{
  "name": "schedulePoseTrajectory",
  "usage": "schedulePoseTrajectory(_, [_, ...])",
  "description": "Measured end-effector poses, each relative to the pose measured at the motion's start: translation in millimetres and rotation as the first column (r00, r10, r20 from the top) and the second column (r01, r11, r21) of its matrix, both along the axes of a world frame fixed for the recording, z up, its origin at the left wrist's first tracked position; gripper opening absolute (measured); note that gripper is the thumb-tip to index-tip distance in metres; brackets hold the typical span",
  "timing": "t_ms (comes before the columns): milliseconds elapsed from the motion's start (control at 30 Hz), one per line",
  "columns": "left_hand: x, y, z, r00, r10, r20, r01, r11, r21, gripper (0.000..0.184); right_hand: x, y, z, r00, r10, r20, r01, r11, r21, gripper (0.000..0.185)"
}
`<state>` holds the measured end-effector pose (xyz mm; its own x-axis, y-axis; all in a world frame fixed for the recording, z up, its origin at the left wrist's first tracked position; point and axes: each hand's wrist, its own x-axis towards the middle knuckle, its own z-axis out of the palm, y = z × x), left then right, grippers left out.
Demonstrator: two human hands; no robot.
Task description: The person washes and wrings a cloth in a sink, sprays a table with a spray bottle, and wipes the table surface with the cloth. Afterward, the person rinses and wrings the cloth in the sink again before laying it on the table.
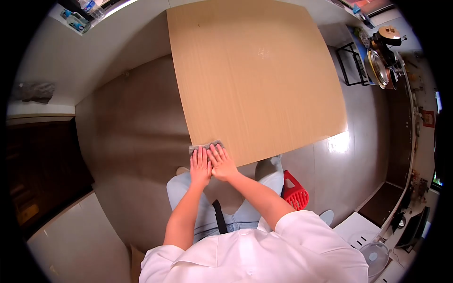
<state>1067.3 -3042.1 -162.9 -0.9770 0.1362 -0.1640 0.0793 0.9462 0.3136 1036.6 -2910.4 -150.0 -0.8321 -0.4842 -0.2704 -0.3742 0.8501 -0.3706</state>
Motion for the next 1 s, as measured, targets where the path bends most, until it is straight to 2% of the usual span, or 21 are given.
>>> schedulePoseTrajectory(67, [13.3, -13.5, -6.5, 1.000, 0.026, 0.009, -0.027, 1.000, 0.013, 0.057, 12.5, -13.3, 0.6, 0.999, 0.036, 0.012, -0.035, 0.997, -0.064, 0.058])
schedulePoseTrajectory(133, [21.4, -14.7, -5.2, 0.997, 0.055, -0.050, -0.057, 0.998, -0.040, 0.058, 21.1, -16.4, -0.7, 0.999, 0.038, -0.006, -0.038, 0.998, -0.039, 0.057])
schedulePoseTrajectory(200, [20.1, 1.7, -9.0, 0.997, 0.064, -0.035, -0.065, 0.998, -0.023, 0.061, 11.8, -1.3, -4.0, 0.993, 0.110, -0.028, -0.112, 0.992, -0.060, 0.056])
schedulePoseTrajectory(267, [26.4, 13.3, -14.4, 0.992, 0.119, -0.031, -0.121, 0.988, -0.099, 0.061, 10.5, 10.9, -7.5, 0.995, 0.095, -0.041, -0.098, 0.992, -0.081, 0.055])
schedulePoseTrajectory(367, [15.9, 47.3, -8.0, 0.997, 0.075, -0.018, -0.076, 0.994, -0.084, 0.062, 14.2, 42.2, -9.9, 0.990, 0.071, -0.125, -0.078, 0.995, -0.057, 0.056])
schedulePoseTrajectory(467, [-11.5, 110.3, -12.8, 0.996, 0.047, -0.072, -0.052, 0.997, -0.060, 0.063, -7.7, 108.4, -6.7, 0.984, 0.074, -0.165, -0.081, 0.996, -0.035, 0.057])
schedulePoseTrajectory(533, [-30.2, 157.2, -18.4, 0.999, 0.026, -0.035, -0.028, 0.998, -0.053, 0.063, -27.3, 156.8, -7.4, 0.986, 0.086, -0.146, -0.092, 0.995, -0.039, 0.057])
schedulePoseTrajectory(600, [-53.8, 212.9, -21.7, 0.999, 0.015, -0.050, -0.019, 0.996, -0.083, 0.063, -41.8, 212.4, -14.4, 0.980, 0.015, -0.200, -0.025, 0.999, -0.048, 0.053])
schedulePoseTrajectory(733, [-90.1, 335.4, -18.9, 0.985, -0.159, -0.065, 0.154, 0.985, -0.080, 0.062, -63.9, 332.6, -1.8, 0.986, -0.070, -0.152, 0.078, 0.996, 0.045, 0.057])
schedulePoseTrajectory(867, [-120.1, 464.4, -24.0, 0.974, -0.201, -0.105, 0.210, 0.974, 0.081, 0.060, -83.5, 460.4, 4.2, 0.989, -0.106, -0.107, 0.122, 0.979, 0.161, 0.062])
schedulePoseTrajectory(967, [-140.8, 547.2, -17.9, 0.969, -0.224, -0.103, 0.237, 0.962, 0.137, 0.061, -94.2, 548.9, -7.8, 0.984, -0.133, -0.116, 0.150, 0.978, 0.147, 0.064])
schedulePoseTrajectory(1000, [-148.3, 569.4, -13.7, 0.960, -0.262, -0.094, 0.274, 0.948, 0.160, 0.061, -99.0, 571.3, -6.2, 0.977, -0.192, -0.094, 0.204, 0.967, 0.151, 0.066])
